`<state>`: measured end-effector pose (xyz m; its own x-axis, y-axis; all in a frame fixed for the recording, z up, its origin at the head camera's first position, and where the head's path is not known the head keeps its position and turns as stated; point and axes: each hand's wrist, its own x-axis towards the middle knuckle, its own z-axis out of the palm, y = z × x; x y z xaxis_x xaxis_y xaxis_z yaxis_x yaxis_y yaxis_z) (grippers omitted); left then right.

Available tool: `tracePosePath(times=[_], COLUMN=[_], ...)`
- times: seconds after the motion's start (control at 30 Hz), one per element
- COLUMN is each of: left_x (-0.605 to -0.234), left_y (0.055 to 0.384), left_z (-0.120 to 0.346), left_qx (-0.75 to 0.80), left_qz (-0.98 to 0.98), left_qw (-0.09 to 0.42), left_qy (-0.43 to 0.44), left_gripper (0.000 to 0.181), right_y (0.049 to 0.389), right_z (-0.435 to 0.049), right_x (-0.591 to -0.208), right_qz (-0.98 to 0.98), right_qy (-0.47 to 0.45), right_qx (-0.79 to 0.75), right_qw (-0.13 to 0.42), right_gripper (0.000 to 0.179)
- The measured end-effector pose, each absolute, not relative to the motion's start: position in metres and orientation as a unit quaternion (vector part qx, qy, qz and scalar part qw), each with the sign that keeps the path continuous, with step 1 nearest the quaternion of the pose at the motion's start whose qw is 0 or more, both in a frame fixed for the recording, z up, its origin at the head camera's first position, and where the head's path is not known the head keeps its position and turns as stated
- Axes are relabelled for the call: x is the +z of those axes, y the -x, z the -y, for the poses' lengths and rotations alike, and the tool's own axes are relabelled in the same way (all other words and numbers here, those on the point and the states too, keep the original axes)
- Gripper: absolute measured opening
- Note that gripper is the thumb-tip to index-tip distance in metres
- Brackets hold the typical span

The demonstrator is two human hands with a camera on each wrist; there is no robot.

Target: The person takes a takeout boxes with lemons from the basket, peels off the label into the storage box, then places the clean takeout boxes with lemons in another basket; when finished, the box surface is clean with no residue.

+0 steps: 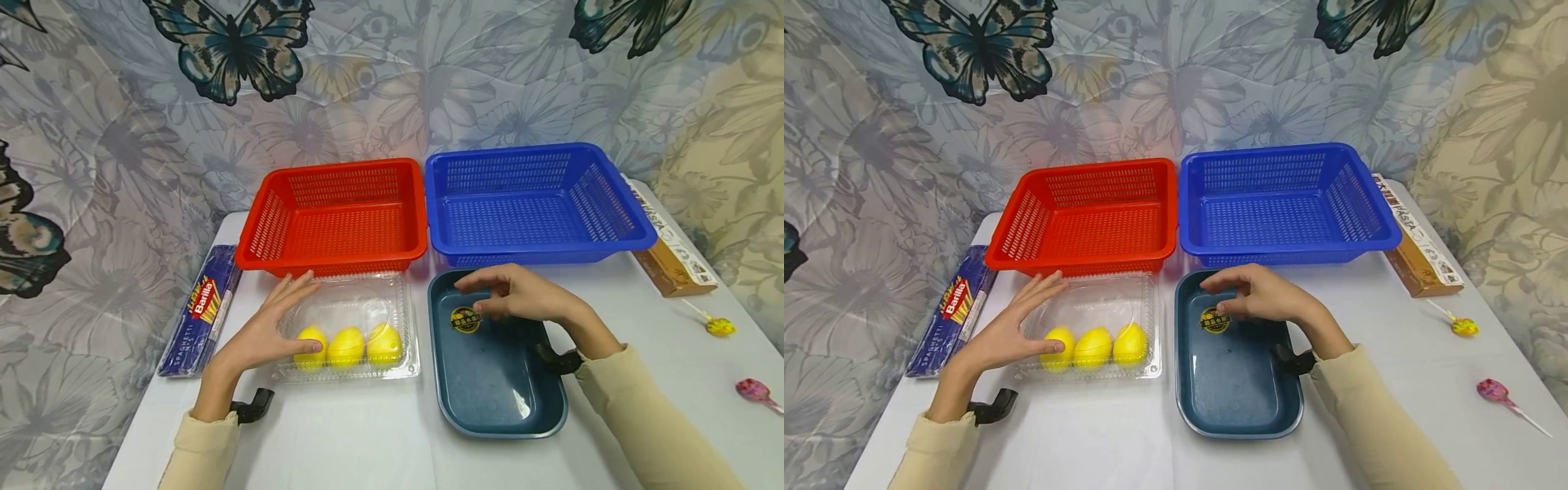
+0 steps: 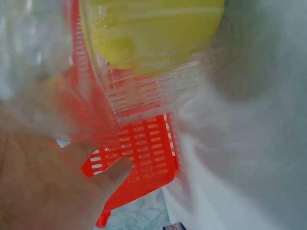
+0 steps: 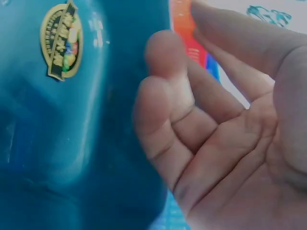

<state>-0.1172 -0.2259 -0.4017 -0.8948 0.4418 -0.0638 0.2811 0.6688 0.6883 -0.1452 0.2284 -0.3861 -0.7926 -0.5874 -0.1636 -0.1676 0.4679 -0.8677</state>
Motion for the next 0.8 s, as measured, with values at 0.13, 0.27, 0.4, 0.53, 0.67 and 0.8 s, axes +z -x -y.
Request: tracePosePath(times=[0.13, 0.27, 0.4, 0.53, 0.67, 0.8], left_x=[-0.402, -0.404, -0.407, -0.408, -0.408, -0.409], left_y=[0.117, 0.117, 0.117, 0.116, 0.116, 0.117], left_z=[0.225, 0.226, 0.23, 0.232, 0.232, 0.233], left_qx=[0.36, 0.366, 0.372, 0.379, 0.386, 0.39], left_qz=[-0.904, -0.902, -0.9, -0.897, -0.895, -0.894], left_qw=[0.113, 0.111, 0.108, 0.098, 0.088, 0.075], left_qy=[-0.201, -0.202, -0.201, -0.204, -0.208, -0.208], left_gripper=[0.097, 0.095, 0.093, 0.088, 0.081, 0.075], right_y=[0.144, 0.143, 0.141, 0.138, 0.134, 0.132], right_z=[-0.239, -0.251, -0.265, -0.282, -0.299, -0.32], right_x=[-0.38, -0.374, -0.369, -0.366, -0.364, -0.365], right_qz=[-0.811, -0.82, -0.831, -0.842, -0.86, -0.879], right_qy=[0.214, 0.204, 0.188, 0.168, 0.122, 0.082], right_qx=[-0.502, -0.507, -0.507, -0.505, -0.495, -0.47], right_qw=[0.21, 0.171, 0.132, 0.088, 0.039, -0.02], right_gripper=[0.045, 0.043, 0.041, 0.041, 0.04, 0.039])
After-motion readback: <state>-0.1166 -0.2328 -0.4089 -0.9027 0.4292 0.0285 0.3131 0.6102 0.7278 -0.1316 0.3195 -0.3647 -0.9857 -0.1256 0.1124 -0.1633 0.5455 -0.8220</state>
